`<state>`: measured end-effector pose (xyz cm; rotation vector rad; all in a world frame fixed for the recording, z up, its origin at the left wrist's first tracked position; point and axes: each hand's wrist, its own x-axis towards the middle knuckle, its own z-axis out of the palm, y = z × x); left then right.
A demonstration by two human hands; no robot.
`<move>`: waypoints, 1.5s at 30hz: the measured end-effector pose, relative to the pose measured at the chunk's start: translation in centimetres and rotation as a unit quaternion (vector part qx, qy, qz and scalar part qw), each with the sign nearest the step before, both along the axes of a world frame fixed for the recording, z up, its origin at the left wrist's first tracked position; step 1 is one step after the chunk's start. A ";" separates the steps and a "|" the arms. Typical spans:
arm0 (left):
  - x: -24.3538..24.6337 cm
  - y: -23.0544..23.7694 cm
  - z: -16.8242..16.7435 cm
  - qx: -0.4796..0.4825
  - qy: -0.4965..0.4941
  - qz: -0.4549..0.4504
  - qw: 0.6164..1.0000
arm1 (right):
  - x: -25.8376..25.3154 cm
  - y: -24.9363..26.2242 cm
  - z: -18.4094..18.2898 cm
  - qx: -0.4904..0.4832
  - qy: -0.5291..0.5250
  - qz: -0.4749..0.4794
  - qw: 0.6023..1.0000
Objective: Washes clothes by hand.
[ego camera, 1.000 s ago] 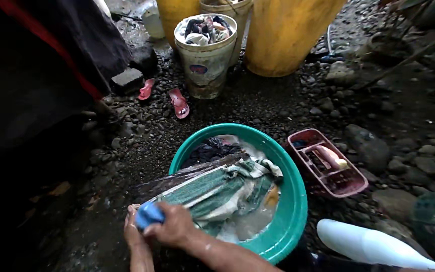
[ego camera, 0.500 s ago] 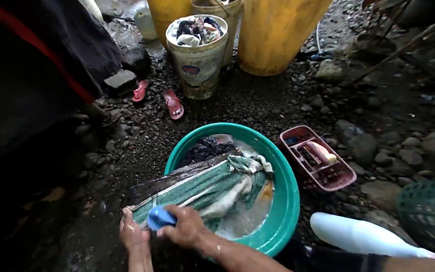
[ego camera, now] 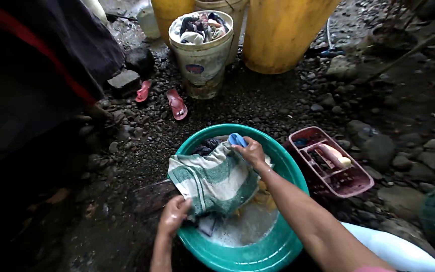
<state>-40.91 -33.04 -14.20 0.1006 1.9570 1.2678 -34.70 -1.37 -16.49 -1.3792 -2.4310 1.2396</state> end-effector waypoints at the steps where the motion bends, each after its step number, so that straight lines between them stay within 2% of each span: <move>1: 0.5 0.5 -0.9 -0.014 0.022 -0.027 0.999 | 0.0 -0.8 0.1 -0.004 0.019 -0.016 1.000; 2: 1.0 0.5 -1.1 0.009 0.039 0.003 0.999 | 0.1 -2.4 0.4 -0.011 0.048 -0.023 0.999; 3: 1.2 0.4 -0.9 0.068 0.045 0.082 0.993 | -0.1 -4.9 0.8 -0.020 0.089 -0.014 0.996; 4: 1.0 0.3 -0.4 0.142 0.034 0.178 0.973 | -0.5 -8.4 1.7 -0.032 0.142 0.009 0.989; 6: 0.1 -0.2 0.7 0.257 -0.003 0.338 0.905 | -1.9 -17.0 4.3 -0.086 0.233 0.094 0.964; 7: -0.1 -1.0 1.0 0.272 0.012 0.384 0.882 | -2.7 -21.0 5.9 -0.128 0.238 0.153 0.950; 9: 0.1 -3.6 1.5 0.241 0.080 0.401 0.880 | -4.7 -26.1 8.6 -0.198 0.182 0.270 0.925; 10: -0.3 -4.5 1.2 0.233 0.092 0.424 0.870 | -5.5 -26.9 8.9 -0.209 0.140 0.310 0.917; 11: -1.1 -4.8 1.0 0.236 0.088 0.475 0.843 | -5.9 -26.4 8.0 -0.195 0.100 0.327 0.919; 12: -2.0 -4.9 1.0 0.259 0.056 0.526 0.808 | -5.6 -24.7 6.2 -0.164 0.063 0.319 0.931; 13: -2.5 -5.2 0.9 0.277 0.029 0.548 0.789 | -4.4 -21.8 3.7 -0.122 0.037 0.281 0.951; 16: -2.5 -6.0 0.4 0.273 0.009 0.552 0.788 | 1.5 -9.7 -1.9 0.007 -0.049 0.097 0.994; 18: -2.5 -6.0 0.3 0.277 0.008 0.544 0.792 | 4.9 -3.9 -2.4 0.031 -0.130 0.012 0.991; 19: -2.3 -5.8 0.2 0.285 0.004 0.540 0.792 | 5.3 -3.1 -1.5 0.027 -0.151 -0.004 0.988; 20: -2.0 -5.8 0.2 0.293 -0.002 0.535 0.793 | 5.0 -4.4 -0.4 0.014 -0.135 -0.002 0.991; 22: -1.4 -5.7 0.4 0.303 -0.008 0.527 0.794 | 2.2 -11.6 2.7 -0.034 -0.004 0.068 0.997; 24: -0.6 -5.8 1.1 0.286 0.005 0.518 0.806 | -0.8 -21.6 4.9 -0.111 0.150 0.196 0.963; 26: 0.3 -6.4 2.4 0.247 0.049 0.509 0.823 | -3.1 -27.6 6.7 -0.174 0.165 0.325 0.915; 27: 0.3 -7.2 3.2 0.258 0.052 0.513 0.817 | -3.4 -27.9 6.3 -0.169 0.146 0.356 0.907; 28: 0.2 -8.6 3.9 0.280 0.036 0.522 0.805 | -2.8 -26.5 4.7 -0.145 0.125 0.345 0.919; 31: 0.6 -12.1 5.2 0.314 0.027 0.519 0.794 | 0.8 -14.5 -1.6 -0.028 0.055 0.181 0.982; 32: 1.0 -12.9 5.3 0.317 0.030 0.516 0.795 | 2.6 -10.7 -2.4 -0.004 -0.002 0.130 0.991; 34: 1.3 -12.8 5.4 0.310 0.026 0.523 0.794 | 4.5 -6.3 -2.3 0.021 -0.092 0.062 0.994; 36: 1.4 -11.9 5.0 0.316 0.013 0.529 0.788 | 3.3 -8.1 0.2 0.000 -0.079 0.054 0.995; 37: 1.5 -11.6 4.6 0.322 0.010 0.524 0.788 | 2.3 -11.4 1.5 -0.023 -0.015 0.076 0.997; 39: 1.5 -11.0 3.8 0.325 0.009 0.515 0.793 | 0.8 -20.5 3.9 -0.082 0.131 0.192 0.969; 41: 1.5 -10.8 4.1 0.314 0.010 0.521 0.794 | -0.2 -27.4 4.7 -0.137 0.202 0.315 0.917; 42: 1.3 -11.1 4.8 0.307 0.020 0.529 0.791 | -0.5 -28.2 4.0 -0.138 0.199 0.342 0.908; 43: 1.3 -11.9 5.6 0.302 0.040 0.532 0.790 | -0.4 -27.0 2.3 -0.118 0.182 0.330 0.919; 45: 1.1 -13.9 6.2 0.325 0.084 0.524 0.783 | 1.1 -19.9 -1.5 -0.043 0.135 0.224 0.964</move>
